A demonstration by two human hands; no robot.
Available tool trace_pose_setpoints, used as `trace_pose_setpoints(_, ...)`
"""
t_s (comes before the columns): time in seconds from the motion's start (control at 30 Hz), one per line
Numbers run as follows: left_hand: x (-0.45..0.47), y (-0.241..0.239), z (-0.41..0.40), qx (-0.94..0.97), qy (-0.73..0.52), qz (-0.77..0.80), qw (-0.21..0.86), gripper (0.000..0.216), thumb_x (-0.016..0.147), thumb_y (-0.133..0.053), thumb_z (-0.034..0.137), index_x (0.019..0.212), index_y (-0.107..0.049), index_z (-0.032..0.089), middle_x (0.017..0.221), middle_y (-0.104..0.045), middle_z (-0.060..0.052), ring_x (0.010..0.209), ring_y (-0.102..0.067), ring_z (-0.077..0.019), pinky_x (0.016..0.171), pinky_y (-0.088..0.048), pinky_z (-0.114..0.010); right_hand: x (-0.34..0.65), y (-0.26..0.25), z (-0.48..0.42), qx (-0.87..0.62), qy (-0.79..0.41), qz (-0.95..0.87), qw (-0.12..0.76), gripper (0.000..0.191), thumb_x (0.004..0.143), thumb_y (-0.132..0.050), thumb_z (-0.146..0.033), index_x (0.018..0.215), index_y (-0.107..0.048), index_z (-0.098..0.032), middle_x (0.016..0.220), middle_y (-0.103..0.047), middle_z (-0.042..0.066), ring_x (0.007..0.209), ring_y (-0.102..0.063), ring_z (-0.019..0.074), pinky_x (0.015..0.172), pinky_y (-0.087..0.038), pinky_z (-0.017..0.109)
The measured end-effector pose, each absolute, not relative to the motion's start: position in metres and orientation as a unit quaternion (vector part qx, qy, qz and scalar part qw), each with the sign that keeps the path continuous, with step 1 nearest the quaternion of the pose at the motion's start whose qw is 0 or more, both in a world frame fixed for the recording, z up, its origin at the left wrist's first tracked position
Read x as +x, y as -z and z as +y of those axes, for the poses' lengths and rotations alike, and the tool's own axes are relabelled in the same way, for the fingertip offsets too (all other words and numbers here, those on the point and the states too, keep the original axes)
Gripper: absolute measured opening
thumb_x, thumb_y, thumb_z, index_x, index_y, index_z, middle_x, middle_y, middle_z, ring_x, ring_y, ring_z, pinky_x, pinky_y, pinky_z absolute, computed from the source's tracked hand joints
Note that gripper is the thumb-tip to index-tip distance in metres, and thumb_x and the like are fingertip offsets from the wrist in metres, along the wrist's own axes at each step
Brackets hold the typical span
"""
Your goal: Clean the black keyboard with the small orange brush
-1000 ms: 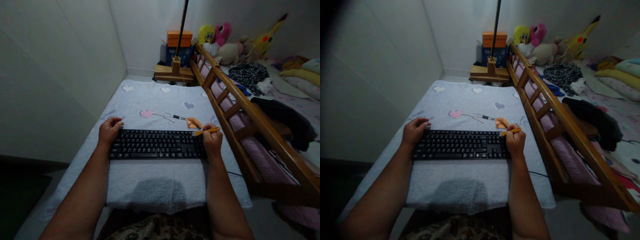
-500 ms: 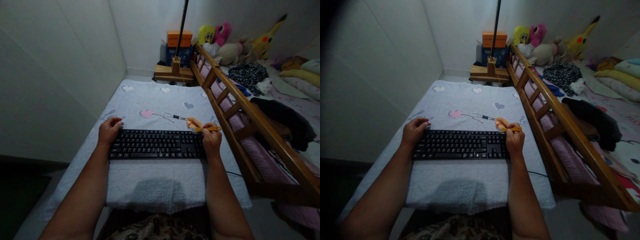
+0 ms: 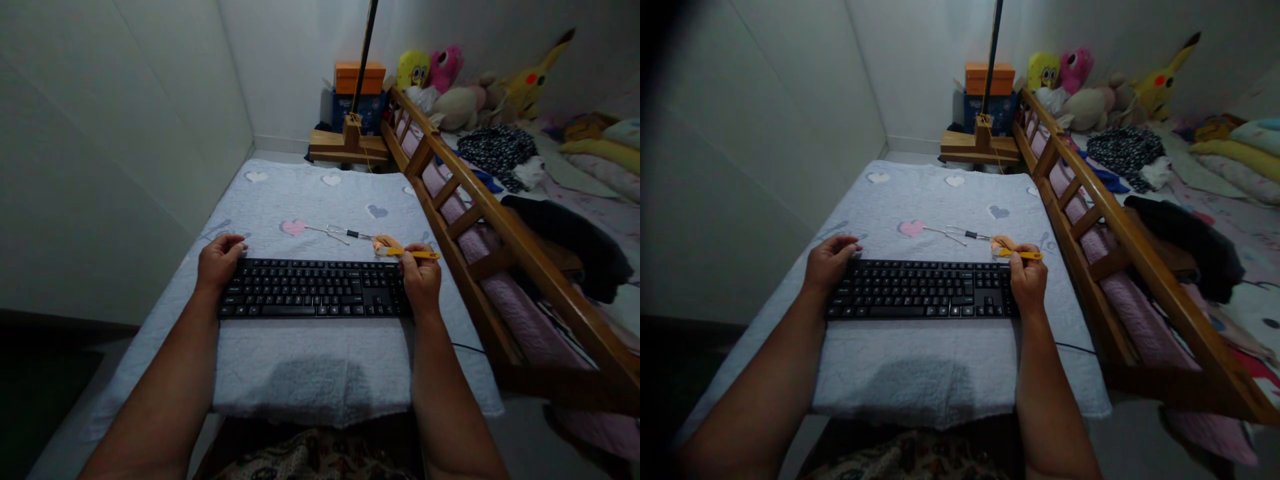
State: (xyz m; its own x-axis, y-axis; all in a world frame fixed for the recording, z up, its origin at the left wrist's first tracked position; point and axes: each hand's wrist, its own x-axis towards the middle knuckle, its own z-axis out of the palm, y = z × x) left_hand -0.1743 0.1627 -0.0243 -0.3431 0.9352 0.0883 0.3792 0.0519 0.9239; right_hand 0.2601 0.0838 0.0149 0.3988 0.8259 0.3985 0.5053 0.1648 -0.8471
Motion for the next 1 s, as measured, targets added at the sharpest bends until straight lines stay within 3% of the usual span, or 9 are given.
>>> trace_pose_setpoints(0.3,-0.173,0.024,0.163,0.492,-0.479,0.666,0.293,0.025,0.075,-0.069,0.037,0.095,-0.072,0.022,0.09,-0.079,-0.005,0.095,-0.078,-0.0257,0.098,-0.06,-0.041,0.24,-0.014,0.093,-0.588,-0.251,-0.523,0.564,0.031,0.098,-0.066,-0.056,0.098,-0.063,-0.026,0.068,-0.063,-0.004,0.056,-0.056,0.0154,0.056,-0.046,0.029)
trace_pose_setpoints(0.63,-0.173,0.025,0.163,0.482,-0.486,0.661,0.308,0.026,0.075,-0.07,0.037,0.096,-0.073,0.022,0.091,-0.079,-0.005,0.094,-0.078,-0.0255,0.096,-0.061,-0.04,0.237,-0.017,0.109,-0.629,-0.261,-0.545,0.489,0.042,0.096,-0.059,-0.058,0.112,-0.071,-0.021,0.07,-0.065,-0.003,0.063,-0.061,0.018,0.064,-0.051,0.031)
trace_pose_setpoints(0.83,-0.172,0.023,0.162,0.486,-0.484,0.664,0.299,0.025,0.075,-0.07,0.036,0.096,-0.073,0.022,0.091,-0.079,-0.005,0.094,-0.077,-0.0245,0.097,-0.06,-0.039,0.239,-0.026,0.107,-0.649,-0.166,-0.563,0.484,0.034,0.091,-0.062,-0.054,0.096,-0.07,-0.022,0.08,-0.075,0.006,0.079,-0.072,0.0258,0.077,-0.057,0.037)
trace_pose_setpoints(1.0,-0.171,0.021,0.161,0.485,-0.483,0.665,0.299,0.025,0.075,-0.069,0.036,0.094,-0.073,0.021,0.09,-0.079,-0.005,0.094,-0.078,-0.025,0.099,-0.059,-0.04,0.238,-0.029,0.104,-0.652,-0.148,-0.55,0.5,0.031,0.092,-0.062,-0.054,0.094,-0.068,-0.023,0.089,-0.079,0.009,0.085,-0.075,0.0265,0.085,-0.058,0.039)
